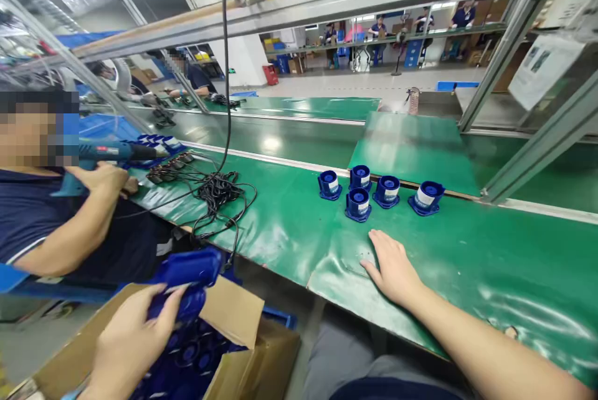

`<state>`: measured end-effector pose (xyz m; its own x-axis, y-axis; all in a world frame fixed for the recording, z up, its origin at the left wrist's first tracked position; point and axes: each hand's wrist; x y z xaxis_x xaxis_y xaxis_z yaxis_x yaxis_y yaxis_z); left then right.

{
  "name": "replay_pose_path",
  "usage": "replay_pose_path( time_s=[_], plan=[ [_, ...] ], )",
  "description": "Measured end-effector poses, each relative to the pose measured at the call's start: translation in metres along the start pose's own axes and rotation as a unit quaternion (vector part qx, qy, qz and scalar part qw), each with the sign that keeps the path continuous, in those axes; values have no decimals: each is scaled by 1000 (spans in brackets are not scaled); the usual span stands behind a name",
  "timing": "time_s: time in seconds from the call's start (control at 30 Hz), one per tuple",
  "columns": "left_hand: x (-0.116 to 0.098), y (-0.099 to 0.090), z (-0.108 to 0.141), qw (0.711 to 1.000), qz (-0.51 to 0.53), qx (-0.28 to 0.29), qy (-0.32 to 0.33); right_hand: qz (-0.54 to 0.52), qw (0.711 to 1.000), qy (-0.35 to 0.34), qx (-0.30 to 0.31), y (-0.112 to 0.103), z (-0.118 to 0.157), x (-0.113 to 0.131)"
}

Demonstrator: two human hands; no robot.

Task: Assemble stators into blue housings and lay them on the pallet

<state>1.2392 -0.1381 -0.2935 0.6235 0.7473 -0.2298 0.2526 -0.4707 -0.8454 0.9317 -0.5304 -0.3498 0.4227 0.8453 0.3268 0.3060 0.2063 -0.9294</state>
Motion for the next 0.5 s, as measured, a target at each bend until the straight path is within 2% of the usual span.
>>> replay_pose_path(
  time_s=[0.03, 0.1, 0.17, 0.27, 0.37, 0.5],
  plan=[
    [-29, 3, -14, 1000, 18, -16, 18, -7, 1000, 1, 8, -3, 1, -3],
    [-88, 16, -44, 997, 40, 8, 66, -21, 1000, 0, 22, -10, 4, -9],
    [-145, 37, -76, 993, 23, 77, 83, -41, 999, -2, 29, -19, 6, -15],
    [-215, 75, -117, 983, -66, 163, 61, -70, 997, -1, 34, -30, 7, -23],
    [-266, 113, -147, 971, -136, 187, 55, -81, 996, 6, 35, -37, 8, -27],
    [-306, 150, -173, 977, -145, 150, 49, -84, 996, 7, 27, -38, 7, -33]
  ],
)
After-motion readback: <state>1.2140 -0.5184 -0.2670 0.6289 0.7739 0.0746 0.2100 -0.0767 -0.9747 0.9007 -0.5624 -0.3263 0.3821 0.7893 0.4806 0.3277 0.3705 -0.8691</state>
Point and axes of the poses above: each hand's wrist, its own z-axis away from the middle knuckle, its own y-axis out of the palm, x = y × z, and after that the axes turned 1 degree about -y, right-handed
